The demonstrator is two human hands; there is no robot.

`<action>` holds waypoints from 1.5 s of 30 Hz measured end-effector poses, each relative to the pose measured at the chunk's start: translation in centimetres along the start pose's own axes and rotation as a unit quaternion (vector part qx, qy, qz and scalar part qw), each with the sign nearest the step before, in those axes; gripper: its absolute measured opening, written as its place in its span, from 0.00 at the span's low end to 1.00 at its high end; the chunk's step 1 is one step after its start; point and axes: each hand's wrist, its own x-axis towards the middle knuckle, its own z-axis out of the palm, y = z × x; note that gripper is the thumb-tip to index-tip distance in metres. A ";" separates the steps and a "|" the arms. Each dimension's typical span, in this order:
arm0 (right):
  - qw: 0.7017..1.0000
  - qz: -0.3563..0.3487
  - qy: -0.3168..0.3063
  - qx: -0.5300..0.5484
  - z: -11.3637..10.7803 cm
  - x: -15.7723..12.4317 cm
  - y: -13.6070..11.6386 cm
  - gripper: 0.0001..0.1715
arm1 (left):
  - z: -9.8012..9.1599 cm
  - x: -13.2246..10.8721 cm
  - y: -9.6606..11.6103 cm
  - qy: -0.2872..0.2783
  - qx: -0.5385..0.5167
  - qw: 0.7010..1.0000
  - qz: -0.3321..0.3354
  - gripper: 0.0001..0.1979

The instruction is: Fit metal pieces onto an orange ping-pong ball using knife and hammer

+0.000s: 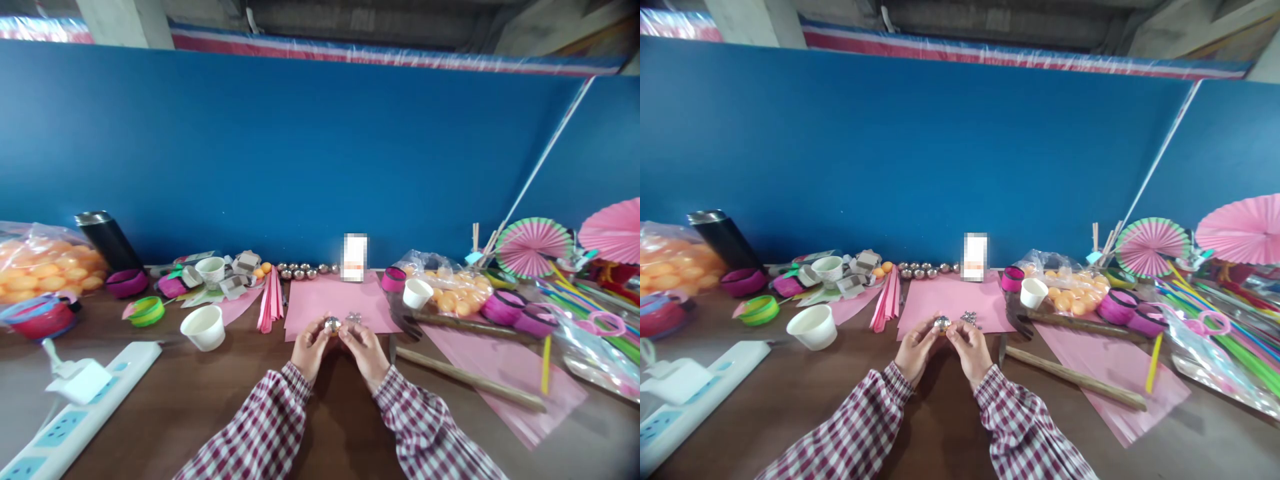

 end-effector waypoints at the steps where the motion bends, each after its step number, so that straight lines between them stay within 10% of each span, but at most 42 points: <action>1: 1.000 0.002 0.000 0.002 0.0 0.0 0.0 0.13 | 0.0 0.0 0.0 0.001 0.001 1.000 -0.001 0.17; 45: 0.999 0.039 -0.003 0.026 0.1 -0.2 -0.5 0.14 | -0.5 0.2 -0.1 0.007 0.122 0.990 0.070 0.18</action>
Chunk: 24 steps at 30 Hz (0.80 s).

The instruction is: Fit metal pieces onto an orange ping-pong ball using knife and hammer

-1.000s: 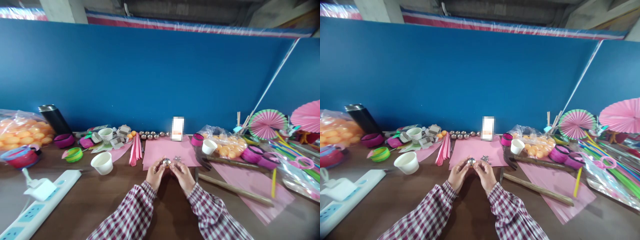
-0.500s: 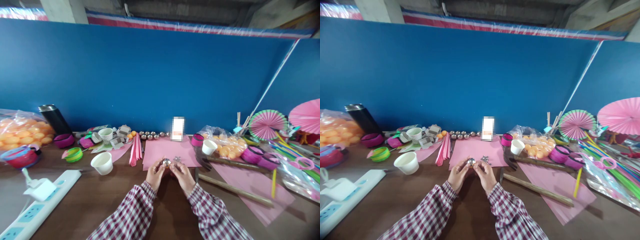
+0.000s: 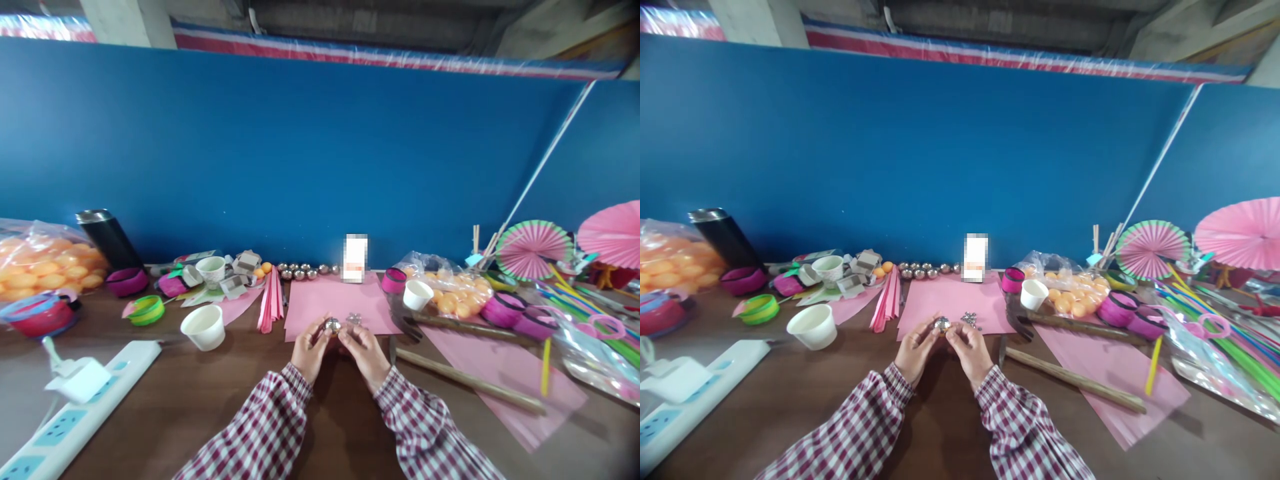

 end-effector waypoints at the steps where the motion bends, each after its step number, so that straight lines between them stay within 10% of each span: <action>1: 1.000 0.001 0.001 0.002 0.0 0.0 0.0 0.14 | 0.0 0.0 0.0 0.002 0.004 1.000 0.004 0.18; 24: 0.996 0.042 0.072 0.036 0.1 0.0 0.3 0.15 | 0.0 -0.4 -0.1 0.009 0.069 0.997 0.022 0.18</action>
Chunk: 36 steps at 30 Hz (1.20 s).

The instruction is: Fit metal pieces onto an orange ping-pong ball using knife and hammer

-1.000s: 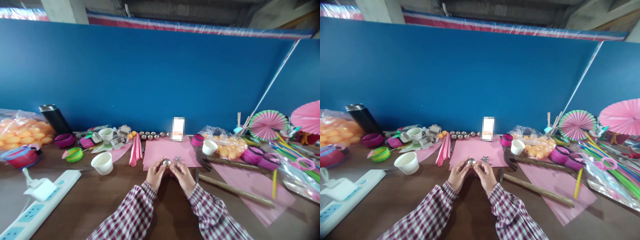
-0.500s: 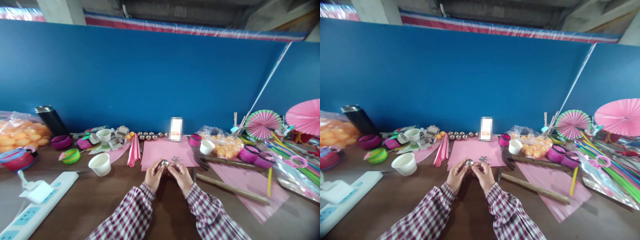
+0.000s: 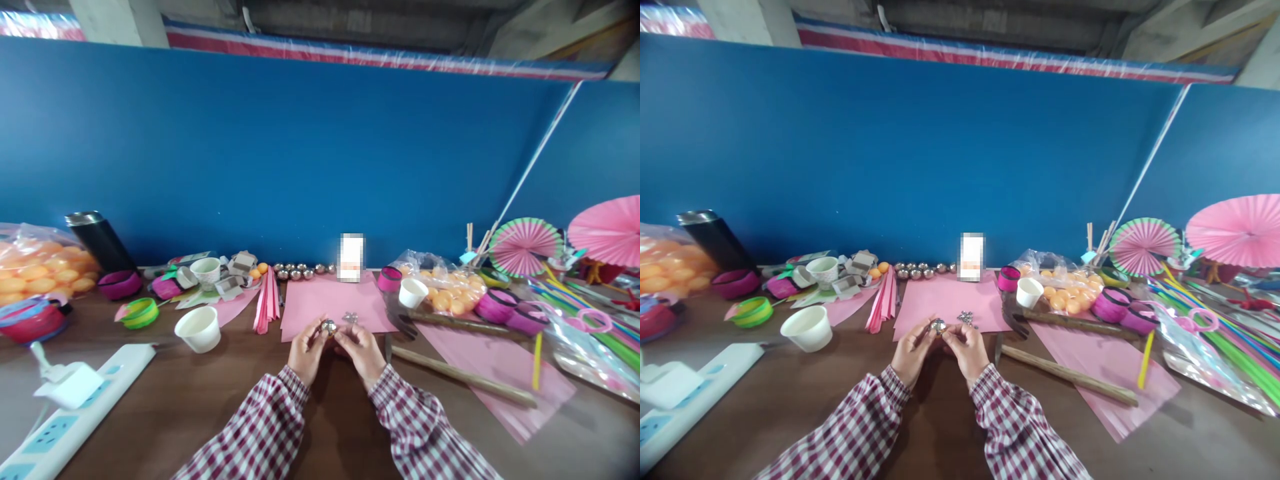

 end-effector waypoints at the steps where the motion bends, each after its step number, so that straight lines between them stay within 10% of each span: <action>1: 1.000 0.001 0.001 0.000 0.0 0.0 0.0 0.15 | 0.0 0.0 0.0 0.000 0.003 1.000 0.001 0.18; 14: 1.000 0.014 0.014 -0.013 0.2 0.2 0.1 0.19 | -0.2 0.0 0.0 -0.025 0.098 0.994 0.046 0.18; 25: 0.998 -0.042 0.025 -0.043 0.3 0.1 0.4 0.18 | 0.7 0.0 1.1 -0.020 -0.222 0.965 -0.141 0.20; 36: 0.978 -0.136 0.012 -0.155 0.7 -0.4 0.7 0.16 | 0.4 0.4 0.2 -0.001 -0.162 0.980 -0.112 0.20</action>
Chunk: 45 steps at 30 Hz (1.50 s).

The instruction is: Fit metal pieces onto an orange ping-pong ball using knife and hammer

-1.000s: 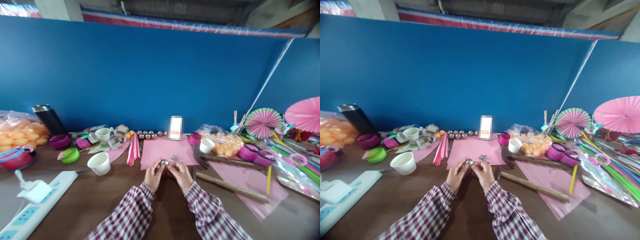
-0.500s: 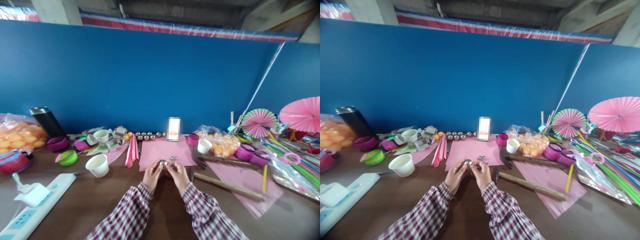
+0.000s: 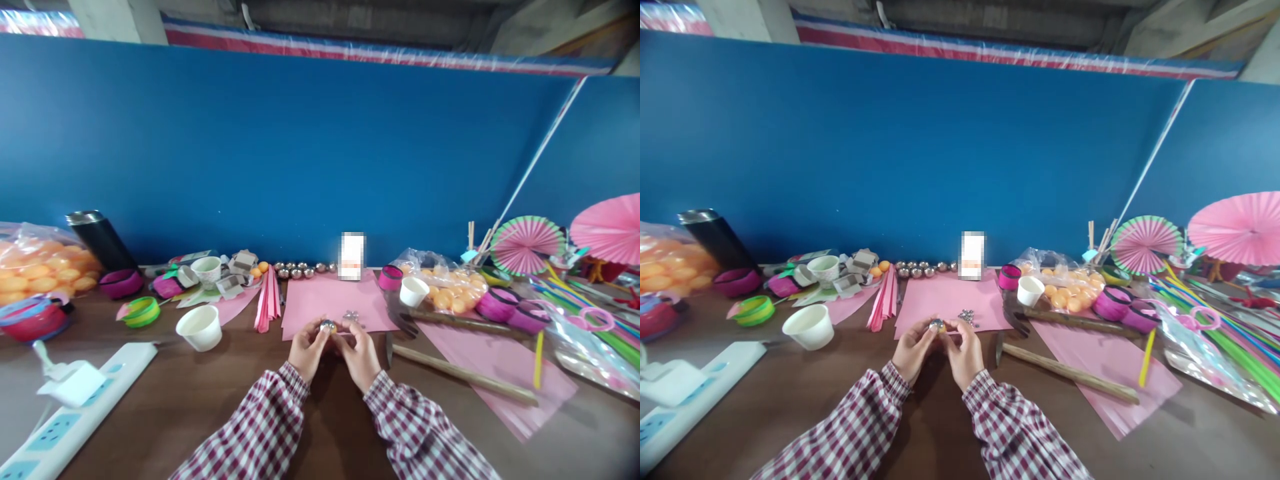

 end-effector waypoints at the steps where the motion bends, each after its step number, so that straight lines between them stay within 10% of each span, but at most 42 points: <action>1: 0.999 -0.016 0.010 -0.029 0.1 0.0 -0.1 0.15 | 0.1 -0.1 0.1 0.003 -0.005 1.000 0.000 0.19; 10: 0.943 -0.129 0.039 -0.305 -5.2 -2.7 -3.1 0.17 | 0.3 -0.4 1.8 0.027 -0.116 0.988 -0.096 0.15; 16: 0.762 -0.101 0.038 -0.639 -13.3 -6.9 -0.2 0.27 | 0.2 -0.4 1.7 -0.019 -0.118 0.991 -0.064 0.18; 25: 0.642 -0.067 0.003 -0.763 -13.1 -5.7 -1.4 0.20 | -0.4 -0.5 1.6 0.033 -0.023 0.999 0.016 0.26; 30: 0.646 -0.083 -0.031 -0.758 -12.7 -5.1 -2.9 0.13 | -0.6 -0.4 1.7 0.019 0.030 0.998 0.053 0.24; 36: 0.764 -0.115 0.006 -0.635 -10.0 -5.0 -5.1 0.14 | -0.7 -0.1 1.6 0.015 0.051 0.997 0.064 0.24; 45: 0.811 -0.155 -0.025 -0.563 -4.6 -4.4 -8.0 0.24 | -0.2 -0.9 1.5 -0.035 0.101 0.991 0.077 0.22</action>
